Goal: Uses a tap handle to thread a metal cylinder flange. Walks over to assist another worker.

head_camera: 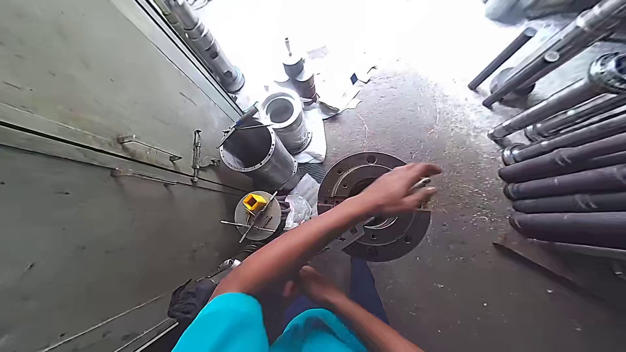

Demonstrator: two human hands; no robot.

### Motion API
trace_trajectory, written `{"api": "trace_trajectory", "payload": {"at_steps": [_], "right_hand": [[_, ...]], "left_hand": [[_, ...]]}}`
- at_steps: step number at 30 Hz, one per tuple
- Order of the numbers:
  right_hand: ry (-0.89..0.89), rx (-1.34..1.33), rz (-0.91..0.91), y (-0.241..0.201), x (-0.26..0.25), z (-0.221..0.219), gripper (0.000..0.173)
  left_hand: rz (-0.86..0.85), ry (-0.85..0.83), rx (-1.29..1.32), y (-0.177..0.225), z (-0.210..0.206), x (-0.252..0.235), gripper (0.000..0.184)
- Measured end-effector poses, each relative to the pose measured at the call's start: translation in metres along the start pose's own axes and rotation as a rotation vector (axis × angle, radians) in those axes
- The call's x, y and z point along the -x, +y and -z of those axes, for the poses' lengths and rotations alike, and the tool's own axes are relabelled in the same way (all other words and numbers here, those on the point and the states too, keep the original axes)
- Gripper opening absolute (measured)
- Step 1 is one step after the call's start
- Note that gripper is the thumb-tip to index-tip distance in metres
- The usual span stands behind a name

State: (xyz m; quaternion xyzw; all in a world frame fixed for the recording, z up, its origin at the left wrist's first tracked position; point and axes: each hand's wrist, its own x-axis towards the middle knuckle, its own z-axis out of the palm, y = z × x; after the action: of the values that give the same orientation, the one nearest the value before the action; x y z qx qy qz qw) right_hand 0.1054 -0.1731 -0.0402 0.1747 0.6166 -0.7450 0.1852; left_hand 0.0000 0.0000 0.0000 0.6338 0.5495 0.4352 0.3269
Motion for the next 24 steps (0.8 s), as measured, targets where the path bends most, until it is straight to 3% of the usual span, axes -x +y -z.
{"api": "trace_trajectory", "payload": {"at_steps": [1,2,4,6,7,9,11,13,16,17,19,21,24], "right_hand": [[-0.047,0.155,0.079,-0.004,0.020,0.028,0.033],[0.036,0.352,0.232,-0.006,0.044,0.052,0.035],[0.406,0.696,0.552,-0.019,0.081,0.108,0.035],[0.733,1.044,0.707,-0.039,0.081,0.178,0.039],[0.791,1.191,0.746,-0.046,0.070,0.212,0.041],[0.720,1.420,0.833,-0.053,0.035,0.265,0.043],[0.535,1.541,0.811,-0.056,0.011,0.287,0.047],[0.480,1.570,0.590,-0.062,0.018,0.278,0.047],[0.751,1.542,0.282,-0.030,0.070,0.234,0.055],[0.874,1.470,0.146,-0.006,0.093,0.191,0.057],[1.061,1.343,-0.044,0.016,0.125,0.116,0.058],[1.061,1.162,-0.199,0.033,0.147,0.033,0.060],[1.076,1.137,-0.189,0.041,0.138,0.014,0.067]], "left_hand": [[0.065,0.057,-0.013,0.008,0.024,0.036,0.033],[0.133,0.119,-0.022,0.011,0.045,0.079,0.031],[0.382,0.225,-0.096,0.012,0.070,0.175,0.035],[0.731,0.248,-0.146,0.022,0.065,0.258,0.044],[0.849,0.283,-0.121,0.033,0.048,0.284,0.044],[0.826,0.529,-0.050,0.051,0.001,0.305,0.036],[0.555,1.007,-0.052,0.045,-0.041,0.297,0.030],[0.309,1.361,-0.156,0.020,-0.037,0.282,0.030],[0.212,1.470,-0.178,-0.015,-0.003,0.268,0.029],[0.184,1.414,-0.110,-0.026,0.019,0.265,0.028],[-0.019,1.216,0.071,-0.071,0.080,0.194,0.027],[-0.064,0.963,0.020,-0.087,0.103,0.132,0.029],[0.148,0.722,-0.285,-0.080,0.111,0.124,0.034]]}}
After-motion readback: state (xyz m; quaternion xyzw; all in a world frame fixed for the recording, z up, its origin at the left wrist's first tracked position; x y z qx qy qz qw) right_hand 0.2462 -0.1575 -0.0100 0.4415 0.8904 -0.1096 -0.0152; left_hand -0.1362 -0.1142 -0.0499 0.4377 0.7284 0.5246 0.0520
